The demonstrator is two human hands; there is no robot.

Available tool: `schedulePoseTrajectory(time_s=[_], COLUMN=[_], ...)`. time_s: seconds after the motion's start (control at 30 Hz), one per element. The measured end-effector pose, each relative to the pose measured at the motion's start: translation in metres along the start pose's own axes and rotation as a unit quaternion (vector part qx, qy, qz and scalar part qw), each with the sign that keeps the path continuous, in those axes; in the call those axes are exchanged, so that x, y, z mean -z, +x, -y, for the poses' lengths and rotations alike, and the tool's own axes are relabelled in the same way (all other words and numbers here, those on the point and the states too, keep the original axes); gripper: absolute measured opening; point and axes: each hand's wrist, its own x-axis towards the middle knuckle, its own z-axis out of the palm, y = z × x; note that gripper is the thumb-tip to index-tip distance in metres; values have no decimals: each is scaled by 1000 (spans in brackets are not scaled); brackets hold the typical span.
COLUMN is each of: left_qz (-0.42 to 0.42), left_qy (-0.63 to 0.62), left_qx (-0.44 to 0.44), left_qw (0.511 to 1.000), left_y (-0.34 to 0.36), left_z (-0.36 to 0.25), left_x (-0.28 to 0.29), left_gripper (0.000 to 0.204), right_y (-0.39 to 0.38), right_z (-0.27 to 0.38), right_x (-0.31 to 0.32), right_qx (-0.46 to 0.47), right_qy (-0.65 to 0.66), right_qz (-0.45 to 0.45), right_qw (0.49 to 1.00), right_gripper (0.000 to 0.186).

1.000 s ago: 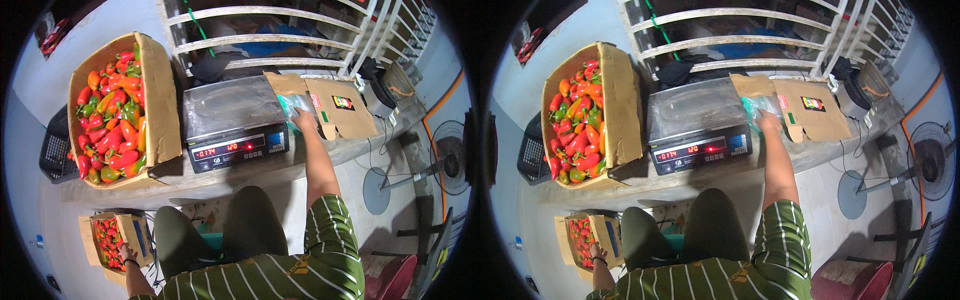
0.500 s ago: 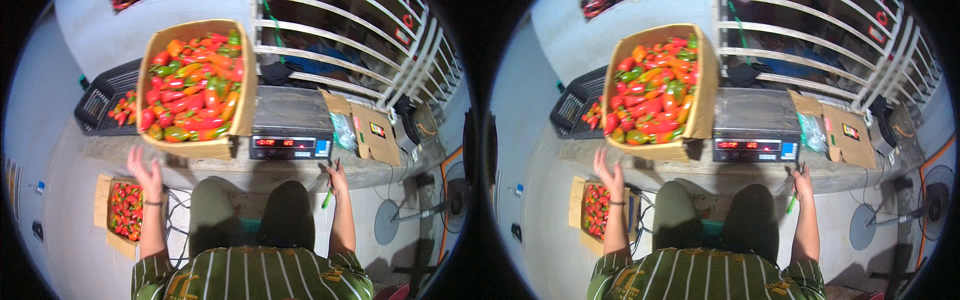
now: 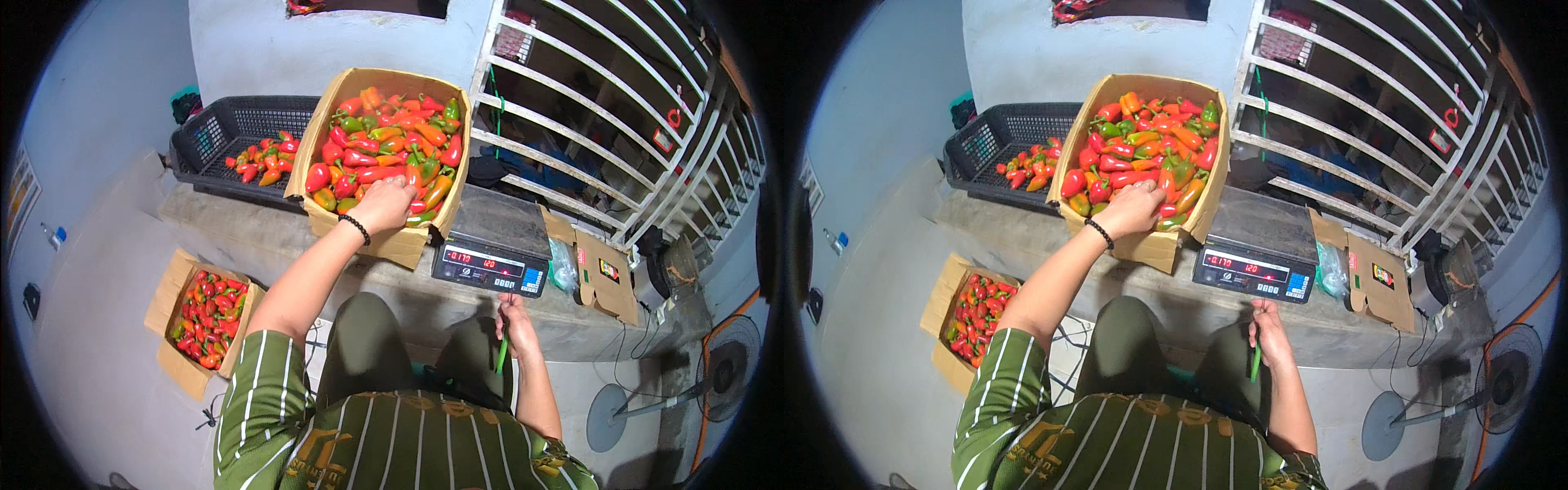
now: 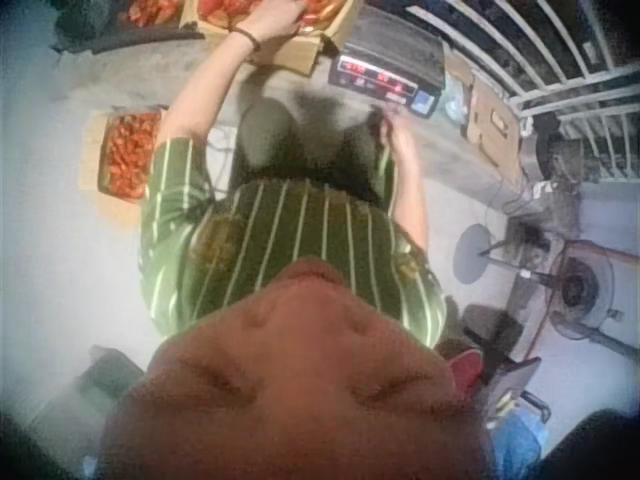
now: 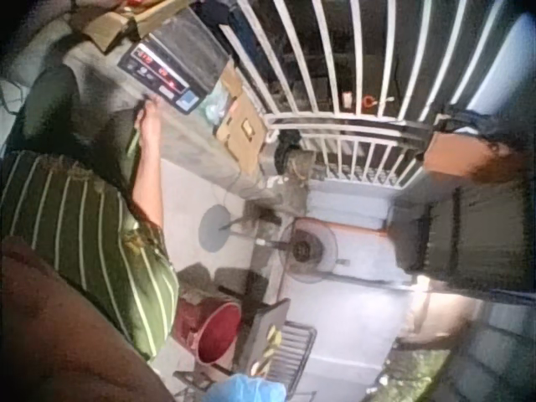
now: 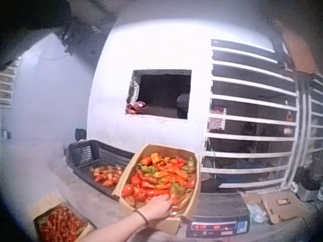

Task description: The person sits on a low stool and sorts red, green, and orange peppers from a large cardboard box into a smaller box. They pick up individual peppers, inspect them, and place them into the smaller container, occasionally using a digital scale to weigh the produce.

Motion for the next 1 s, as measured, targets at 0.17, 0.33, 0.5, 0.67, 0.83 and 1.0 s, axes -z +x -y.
schedulePoseTrajectory(time_s=[0.17,0.33,0.5,0.67,0.83,1.0], left_qz=[-135,-150,-258,10,-19,61], left_qy=[-150,-120,-498,-981,-964,-933], left_qx=[43,10,128,179,264,295], left_qw=[979,981,818,77,33,196], left_y=[-15,-28,-40,-94,-108,-125], left_z=[-3,-14,-48,-74,-92,-104], left_x=[-9,-21,-5,-36,-70,-72], left_gripper=[31,36,25,31,38,39], right_y=[-14,-15,-12,6,14,20], right_z=[4,-8,5,23,31,19], right_x=[-30,-49,-60,-72,-86,-96], right_qx=[2,-27,13,187,241,330], right_qy=[26,-93,-132,-228,-223,-307], right_qz=[107,196,193,83,49,79], right_qw=[994,976,972,952,943,889], right_gripper=[38,39,36,47,47,41])
